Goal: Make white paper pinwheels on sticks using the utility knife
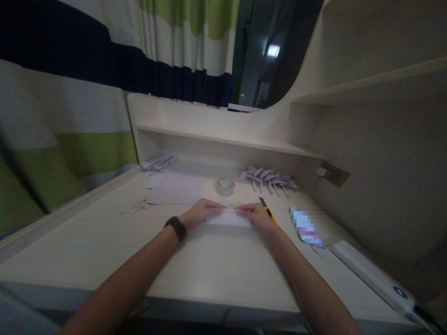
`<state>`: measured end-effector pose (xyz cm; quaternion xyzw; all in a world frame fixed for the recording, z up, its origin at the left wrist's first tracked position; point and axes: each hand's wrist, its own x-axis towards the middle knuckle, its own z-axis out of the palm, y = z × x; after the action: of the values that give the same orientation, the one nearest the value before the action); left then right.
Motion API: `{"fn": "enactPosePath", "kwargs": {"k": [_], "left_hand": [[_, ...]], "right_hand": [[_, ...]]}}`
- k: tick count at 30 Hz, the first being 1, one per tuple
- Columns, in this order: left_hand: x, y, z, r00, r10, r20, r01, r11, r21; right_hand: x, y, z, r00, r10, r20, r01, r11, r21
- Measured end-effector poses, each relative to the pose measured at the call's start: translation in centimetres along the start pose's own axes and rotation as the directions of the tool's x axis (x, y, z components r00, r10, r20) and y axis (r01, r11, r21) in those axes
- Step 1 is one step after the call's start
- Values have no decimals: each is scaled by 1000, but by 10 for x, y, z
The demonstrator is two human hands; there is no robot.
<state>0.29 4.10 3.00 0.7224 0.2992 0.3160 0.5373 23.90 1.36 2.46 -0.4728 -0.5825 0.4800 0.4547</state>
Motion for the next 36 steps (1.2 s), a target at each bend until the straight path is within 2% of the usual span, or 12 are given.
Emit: {"fn": "enactPosePath", "kwargs": {"k": [6,13,19,25,31,36], "left_hand": [[-1,6,0,1000,11,-19,-9,998,65],[-1,5,2,1000,-1,-18,0,1000,-15],[-1,6,1,1000,1,-23,-1,1000,-13],[-2,10,1,999,-20,-29,21,1000,16],[-2,9,0,1000,3,-13,-2,997,74],[-2,9,1,999,27,-41,-22,994,106]], "right_hand": [[-1,-1,-2,1000,21,13,-21,1000,16],[-1,-3,-1,999,46,-3,-45,998,35],[-3,-5,0,999,46,-9,-45,997,62],[-3,-5,-1,999,52,-4,-51,996,68],[-3,-4,-2,1000,29,8,-30,999,31],[-1,-2,1,1000,18,-23,-17,999,41]]}}
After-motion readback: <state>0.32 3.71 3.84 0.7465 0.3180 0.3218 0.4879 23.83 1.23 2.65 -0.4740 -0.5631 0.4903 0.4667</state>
